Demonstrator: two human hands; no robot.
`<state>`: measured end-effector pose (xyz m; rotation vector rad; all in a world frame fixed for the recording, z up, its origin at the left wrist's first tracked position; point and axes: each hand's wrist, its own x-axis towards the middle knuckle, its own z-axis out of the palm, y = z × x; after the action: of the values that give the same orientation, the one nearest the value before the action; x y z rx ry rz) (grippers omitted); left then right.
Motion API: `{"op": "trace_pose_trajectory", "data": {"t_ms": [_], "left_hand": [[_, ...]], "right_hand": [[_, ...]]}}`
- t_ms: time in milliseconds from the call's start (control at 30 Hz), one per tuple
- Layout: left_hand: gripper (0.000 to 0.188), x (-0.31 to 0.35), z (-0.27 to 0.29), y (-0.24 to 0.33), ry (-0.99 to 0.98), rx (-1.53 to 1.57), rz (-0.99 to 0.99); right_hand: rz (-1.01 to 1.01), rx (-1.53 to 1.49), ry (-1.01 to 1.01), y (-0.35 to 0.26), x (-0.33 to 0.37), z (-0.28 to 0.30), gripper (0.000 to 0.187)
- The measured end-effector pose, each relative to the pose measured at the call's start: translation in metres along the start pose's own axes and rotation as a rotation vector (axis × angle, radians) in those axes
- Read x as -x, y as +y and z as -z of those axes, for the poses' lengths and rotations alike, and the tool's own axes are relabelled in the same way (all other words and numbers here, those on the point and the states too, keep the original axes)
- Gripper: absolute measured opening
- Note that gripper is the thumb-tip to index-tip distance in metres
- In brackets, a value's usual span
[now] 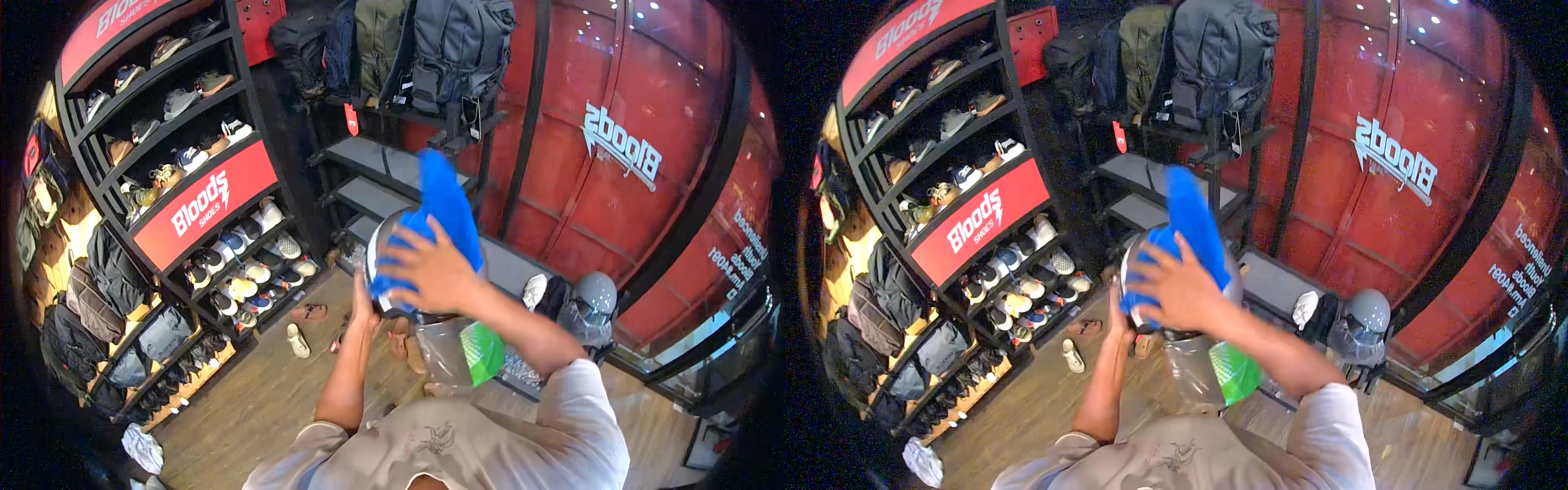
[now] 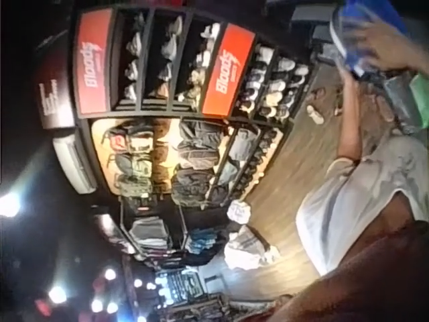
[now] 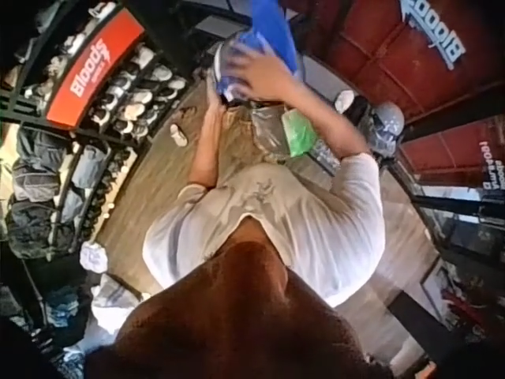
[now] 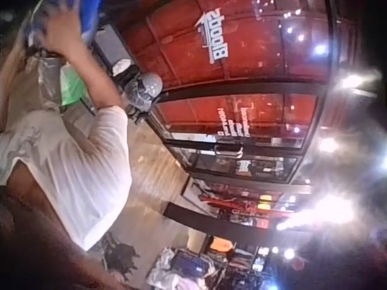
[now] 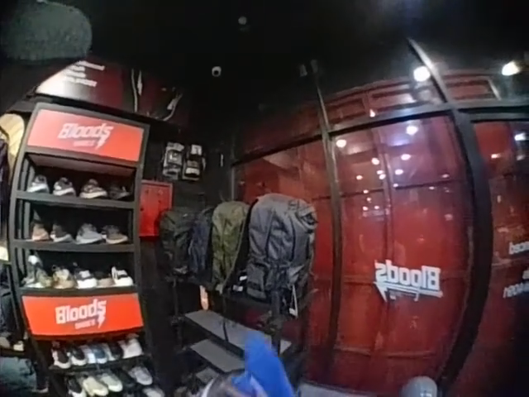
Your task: Cleaning and organizing display merchandise including helmets, shoes, and shelves in a retail environment.
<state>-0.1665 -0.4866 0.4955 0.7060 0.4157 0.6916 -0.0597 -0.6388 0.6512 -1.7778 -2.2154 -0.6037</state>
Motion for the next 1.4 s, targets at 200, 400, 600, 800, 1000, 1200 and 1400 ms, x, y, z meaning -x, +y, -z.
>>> {"op": "trace_pose_trajectory", "data": {"t_ms": [200, 400, 600, 800, 1000, 1200, 1400], "left_hand": [[0.05, -0.011, 0.003, 0.0, 0.154, -0.07, -0.089], [0.059, -0.012, 0.017, 0.005, 0.197, -0.086, -0.05], [0.05, -0.002, -0.017, 0.022, 0.18, -0.43, -0.411], [0.037, 0.016, -0.046, 0.022, 0.102, -0.595, -0.578], [0.039, 0.025, -0.042, 0.019, 0.141, -0.7, -0.766], [0.036, 0.042, -0.056, 0.031, 0.152, -0.769, -0.762], [0.044, 0.028, -0.032, 0.018, 0.137, -0.772, -0.869]], "right_hand": [[-0.572, -1.281, -0.278, 0.12, 0.001, -0.025, 0.064], [-1.05, -2.108, 0.111, 0.09, 0.083, -0.104, 0.069], [-1.142, -1.999, -0.078, 0.116, 0.054, -0.034, 0.061], [-0.31, -0.071, -0.167, 0.012, -0.003, 0.026, 0.055], [-0.27, 0.077, 0.006, -0.039, 0.026, -0.001, 0.058], [-0.51, -0.443, 0.155, 0.04, 0.036, -0.009, 0.055], [-0.302, -0.404, -0.019, 0.034, 0.017, -0.004, 0.049]]}}
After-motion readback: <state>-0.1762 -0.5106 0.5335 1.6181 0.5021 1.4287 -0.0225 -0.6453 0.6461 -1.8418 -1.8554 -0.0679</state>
